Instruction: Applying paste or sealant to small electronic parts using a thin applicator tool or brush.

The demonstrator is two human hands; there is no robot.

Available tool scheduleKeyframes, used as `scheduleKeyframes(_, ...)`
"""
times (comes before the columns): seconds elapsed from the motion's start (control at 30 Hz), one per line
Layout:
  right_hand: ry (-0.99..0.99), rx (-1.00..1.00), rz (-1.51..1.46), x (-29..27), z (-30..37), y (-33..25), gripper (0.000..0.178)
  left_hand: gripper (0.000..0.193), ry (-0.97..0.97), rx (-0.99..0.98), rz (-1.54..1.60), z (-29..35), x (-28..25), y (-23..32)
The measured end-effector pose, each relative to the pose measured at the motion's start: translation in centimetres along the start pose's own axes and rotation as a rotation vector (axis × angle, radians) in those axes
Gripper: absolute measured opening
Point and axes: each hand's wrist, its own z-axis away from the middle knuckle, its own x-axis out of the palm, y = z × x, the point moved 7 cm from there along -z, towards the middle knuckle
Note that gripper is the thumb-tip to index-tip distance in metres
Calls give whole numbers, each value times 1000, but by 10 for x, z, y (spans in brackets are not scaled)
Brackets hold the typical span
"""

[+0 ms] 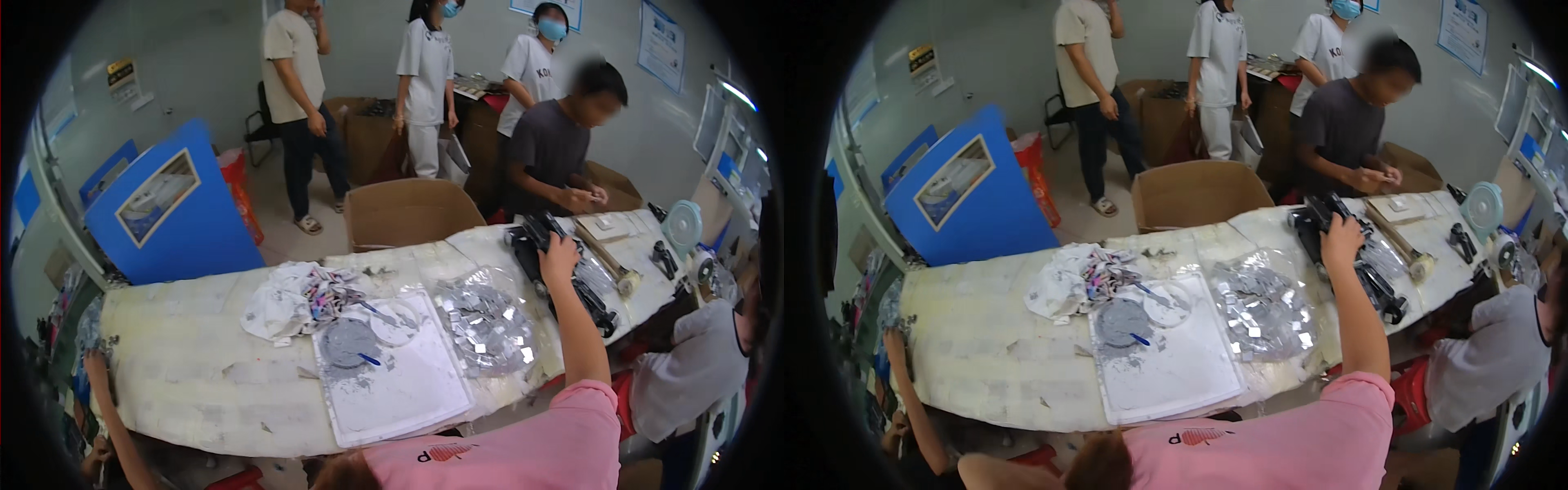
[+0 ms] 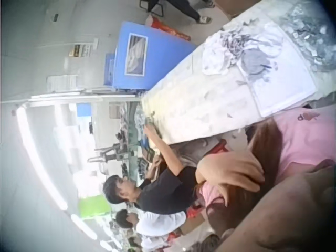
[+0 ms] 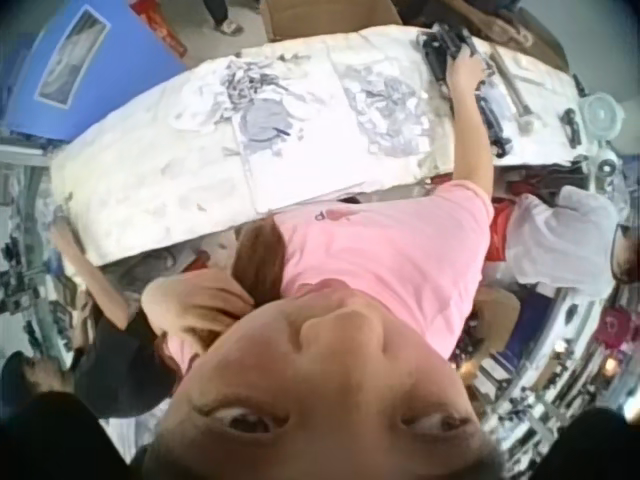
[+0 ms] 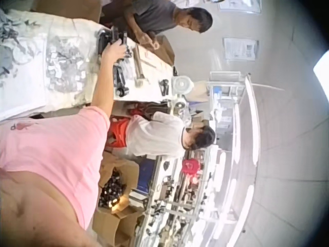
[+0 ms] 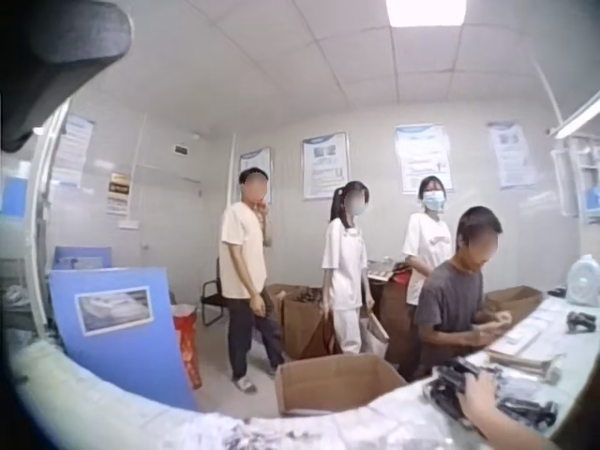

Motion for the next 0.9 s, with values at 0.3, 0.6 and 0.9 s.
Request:
scheduleKeyframes(0.3, 6, -286, -222, -55, -11, -79, 54, 18, 397, 335, 144, 58, -37, -17)
scheduleKeyframes(0.6, -575, -237, -921, -45, -49, -230, 54, 6, 485, -251, 125, -39, -70, -155)
scheduleKeyframes(0.9, -500, -296, -712, -13, -35, -286, 63, 36, 570, -273, 507, -175, 5, -197)
